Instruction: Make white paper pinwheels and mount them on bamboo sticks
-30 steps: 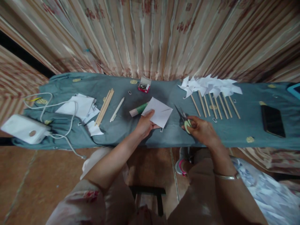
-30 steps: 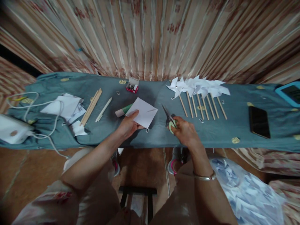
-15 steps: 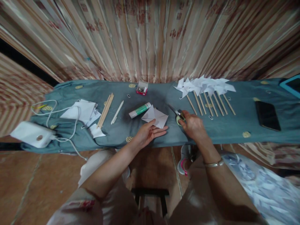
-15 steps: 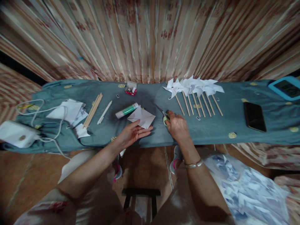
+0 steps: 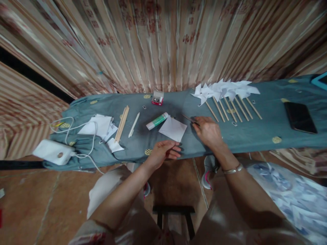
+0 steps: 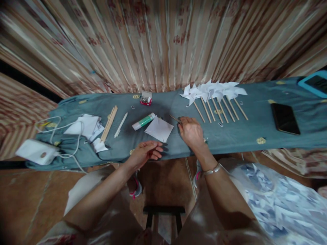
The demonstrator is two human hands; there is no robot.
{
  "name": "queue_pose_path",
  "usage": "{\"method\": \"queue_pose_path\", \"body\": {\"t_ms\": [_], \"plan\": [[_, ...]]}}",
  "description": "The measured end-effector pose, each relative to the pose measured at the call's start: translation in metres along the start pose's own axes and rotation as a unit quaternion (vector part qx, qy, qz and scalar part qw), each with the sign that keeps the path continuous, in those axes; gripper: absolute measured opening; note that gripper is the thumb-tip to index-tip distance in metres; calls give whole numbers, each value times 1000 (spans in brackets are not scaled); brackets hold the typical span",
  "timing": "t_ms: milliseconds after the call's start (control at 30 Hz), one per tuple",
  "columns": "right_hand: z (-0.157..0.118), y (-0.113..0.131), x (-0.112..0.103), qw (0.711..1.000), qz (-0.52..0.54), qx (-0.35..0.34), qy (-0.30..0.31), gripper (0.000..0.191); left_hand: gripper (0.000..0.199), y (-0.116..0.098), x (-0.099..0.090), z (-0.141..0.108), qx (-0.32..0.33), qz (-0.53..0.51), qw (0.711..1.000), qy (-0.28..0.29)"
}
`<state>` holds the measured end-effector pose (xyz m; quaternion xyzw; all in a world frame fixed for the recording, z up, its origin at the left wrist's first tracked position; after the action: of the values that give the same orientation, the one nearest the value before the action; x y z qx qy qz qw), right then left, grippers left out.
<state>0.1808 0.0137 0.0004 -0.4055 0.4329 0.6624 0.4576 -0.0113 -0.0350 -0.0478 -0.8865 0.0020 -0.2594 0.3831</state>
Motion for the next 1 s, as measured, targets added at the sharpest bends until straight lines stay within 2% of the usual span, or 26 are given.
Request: {"method": "queue_pose_path", "body": {"t_ms": [167,300,400,467,567,767,1000], "plan": [[4,20,10,997,44,-60,-19,33,34,-33,-17,-4,136,83,986,-51],[5,25,15,996,53,-69,-33,31,30,-73,-50,-17,266,170,934,-166],[6,27,17,995,65,-68,-36,29,29,-94,-77,-23,316,177,904,-225],[6,29,18,995,71,-64,-30,28,29,-102,-90,-25,337,181,889,-251],[9,33,20,995,75,-57,-13,27,29,-104,-99,-26,353,200,873,-272],[14,38,21,996,74,-41,17,25,17,-100,-91,-25,362,267,847,-284],[19,36,20,994,99,-35,-7,23,18,-108,-90,-10,356,314,828,-299]]}}
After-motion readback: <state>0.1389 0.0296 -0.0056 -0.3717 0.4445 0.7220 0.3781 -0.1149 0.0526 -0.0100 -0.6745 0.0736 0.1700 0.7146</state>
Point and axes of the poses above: each hand's wrist, its own z-axis towards the middle knuckle, its own x-axis out of the palm, y = z × x, the point moved 7 cm from there along z, towards the middle knuckle, and after that the axes turned 5 degrees about -x, right-handed, at the moved point
